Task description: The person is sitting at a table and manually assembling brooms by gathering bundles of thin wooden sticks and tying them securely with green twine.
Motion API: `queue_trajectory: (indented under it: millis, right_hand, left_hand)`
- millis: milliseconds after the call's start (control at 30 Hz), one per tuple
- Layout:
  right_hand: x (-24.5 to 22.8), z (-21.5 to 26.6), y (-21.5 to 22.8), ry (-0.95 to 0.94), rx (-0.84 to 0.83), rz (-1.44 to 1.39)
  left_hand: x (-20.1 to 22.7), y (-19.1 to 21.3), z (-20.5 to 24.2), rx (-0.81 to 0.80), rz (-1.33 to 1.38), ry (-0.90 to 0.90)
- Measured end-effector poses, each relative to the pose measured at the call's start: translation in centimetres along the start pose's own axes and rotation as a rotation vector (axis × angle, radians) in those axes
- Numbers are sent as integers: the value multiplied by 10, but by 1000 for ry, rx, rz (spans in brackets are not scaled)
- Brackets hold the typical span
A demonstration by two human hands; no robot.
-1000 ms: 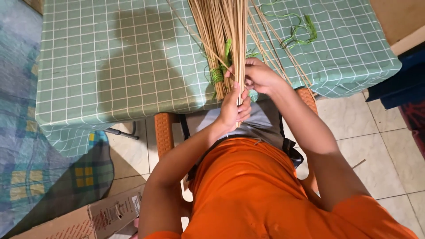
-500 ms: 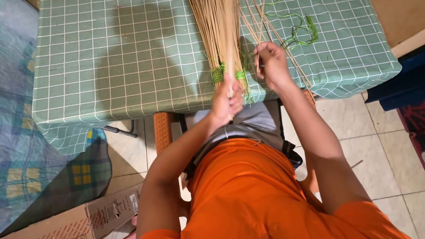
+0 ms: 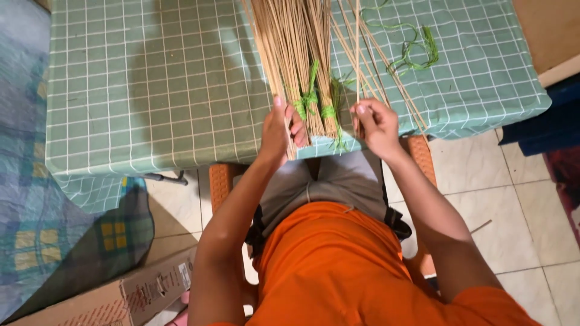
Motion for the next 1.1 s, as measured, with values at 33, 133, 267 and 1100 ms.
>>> queue_trajectory:
  millis: [33,133,267,1100]
  right_hand:
    - [-4,5,-5,1,0,-2]
    - [-12,22,-16,56,67,50]
    - [-24,45,-57,63,-34,94]
    - [-68,91,-102,-182,-468,96]
  left_hand:
    - [-1,2,0,1,-2,-2]
    - [3,0,4,19,-95,-43]
    - [10,-19,10,19,5,-10]
    - [-30,13,39,157,261,72]
Point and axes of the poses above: each hand's wrist, its own z-axis away from the middle knuckle, its own y-axis out of the back of the hand, x = y × z, the point moved 6 cm from there along -z, towards the middle knuckle, and after that the axes turned 7 degrees about x, right-handed, at the moved point
